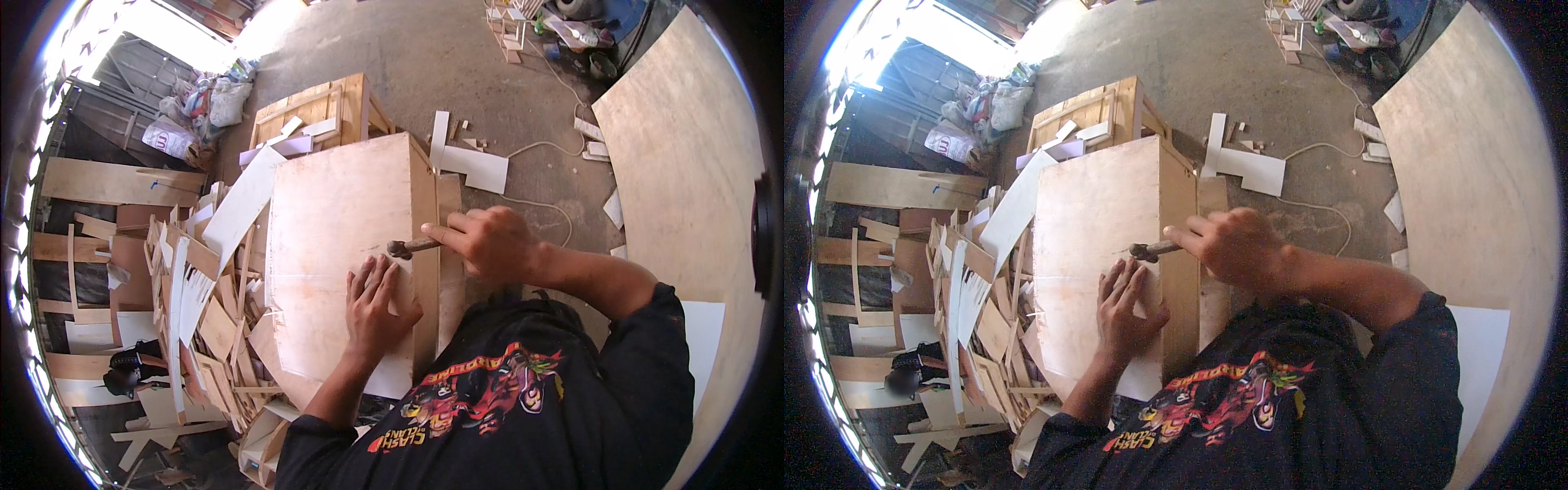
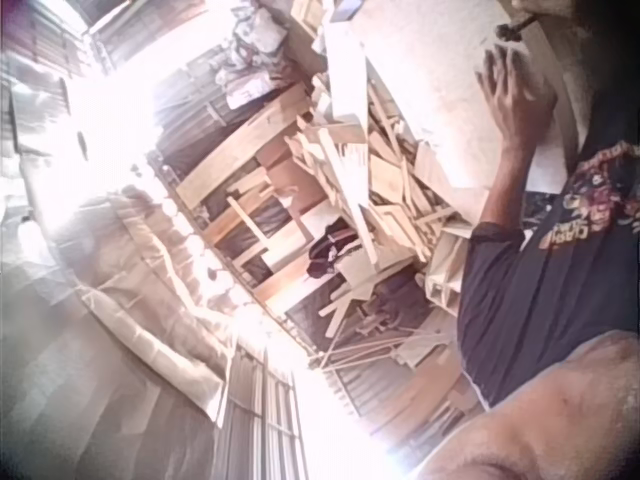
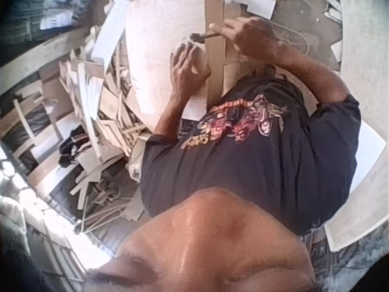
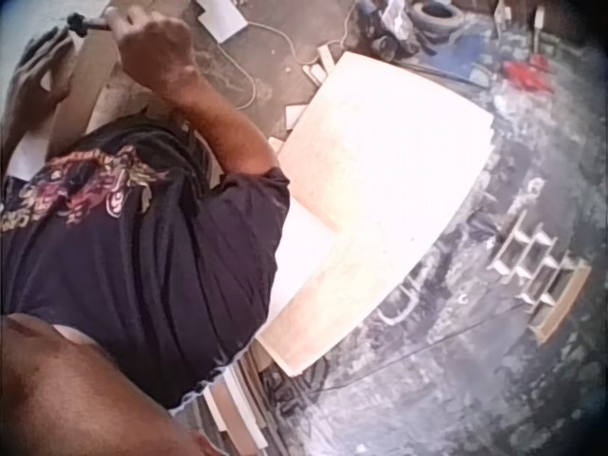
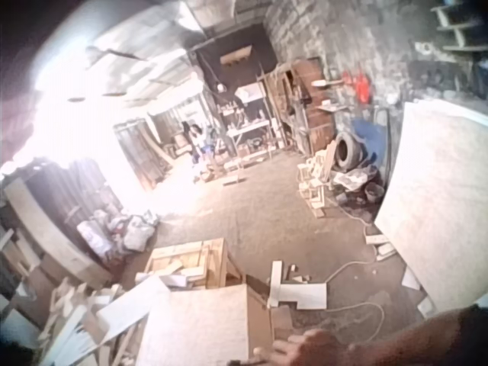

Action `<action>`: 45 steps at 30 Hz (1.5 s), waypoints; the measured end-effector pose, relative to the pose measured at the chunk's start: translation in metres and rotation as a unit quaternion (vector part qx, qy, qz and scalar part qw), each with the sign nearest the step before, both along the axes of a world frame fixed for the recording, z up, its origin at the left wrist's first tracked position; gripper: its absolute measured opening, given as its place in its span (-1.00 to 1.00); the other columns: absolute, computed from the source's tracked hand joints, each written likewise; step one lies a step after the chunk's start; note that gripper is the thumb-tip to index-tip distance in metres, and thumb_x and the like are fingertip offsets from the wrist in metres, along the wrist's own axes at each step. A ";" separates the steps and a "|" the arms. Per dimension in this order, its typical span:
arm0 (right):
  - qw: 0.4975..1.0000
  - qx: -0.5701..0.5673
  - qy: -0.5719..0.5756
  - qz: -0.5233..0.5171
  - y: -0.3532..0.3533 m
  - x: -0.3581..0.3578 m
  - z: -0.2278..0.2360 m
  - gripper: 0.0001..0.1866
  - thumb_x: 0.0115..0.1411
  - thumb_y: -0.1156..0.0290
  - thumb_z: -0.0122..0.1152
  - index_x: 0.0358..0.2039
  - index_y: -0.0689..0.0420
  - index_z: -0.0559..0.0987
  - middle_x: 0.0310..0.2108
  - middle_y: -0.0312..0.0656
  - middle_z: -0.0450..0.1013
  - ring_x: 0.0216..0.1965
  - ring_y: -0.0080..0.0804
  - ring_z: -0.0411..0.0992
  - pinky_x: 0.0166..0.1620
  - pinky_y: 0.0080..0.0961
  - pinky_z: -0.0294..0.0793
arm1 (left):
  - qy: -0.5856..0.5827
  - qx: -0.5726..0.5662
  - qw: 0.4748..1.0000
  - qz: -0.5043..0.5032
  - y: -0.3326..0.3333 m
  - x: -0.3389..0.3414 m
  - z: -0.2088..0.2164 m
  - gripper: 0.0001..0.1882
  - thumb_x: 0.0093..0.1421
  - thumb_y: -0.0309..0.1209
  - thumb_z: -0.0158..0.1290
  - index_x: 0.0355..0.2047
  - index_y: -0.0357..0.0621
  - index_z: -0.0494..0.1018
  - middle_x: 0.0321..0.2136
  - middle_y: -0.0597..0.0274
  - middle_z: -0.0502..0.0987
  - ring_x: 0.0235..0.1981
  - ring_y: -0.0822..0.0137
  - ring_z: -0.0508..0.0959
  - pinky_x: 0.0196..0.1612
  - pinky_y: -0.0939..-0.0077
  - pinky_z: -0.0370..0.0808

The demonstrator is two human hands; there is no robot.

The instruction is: The person assembles a wooden box by hammering nails into the edges of plywood pieces to secure them together. They hold nails by hand and strike them with a hammer, turning the box over to work on different sides.

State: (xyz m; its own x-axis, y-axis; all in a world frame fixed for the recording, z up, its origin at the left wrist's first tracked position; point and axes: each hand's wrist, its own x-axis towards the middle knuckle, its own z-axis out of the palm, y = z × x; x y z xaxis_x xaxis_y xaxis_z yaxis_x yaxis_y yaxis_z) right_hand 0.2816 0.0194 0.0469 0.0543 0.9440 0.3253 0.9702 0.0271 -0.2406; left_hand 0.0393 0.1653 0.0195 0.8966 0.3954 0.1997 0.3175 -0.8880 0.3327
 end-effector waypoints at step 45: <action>0.913 0.061 0.388 -0.108 0.053 -0.031 -0.092 -0.61 0.34 0.47 0.33 0.17 0.20 0.64 -0.08 -0.24 0.65 -0.07 -0.52 0.56 0.06 -0.48 0.53 | -0.149 -0.148 0.691 0.691 -0.158 -0.336 -0.227 -0.74 0.35 -0.30 0.13 -0.18 -0.24 0.68 -0.31 -0.19 0.69 -0.22 -0.13 0.71 -0.15 0.11 0.60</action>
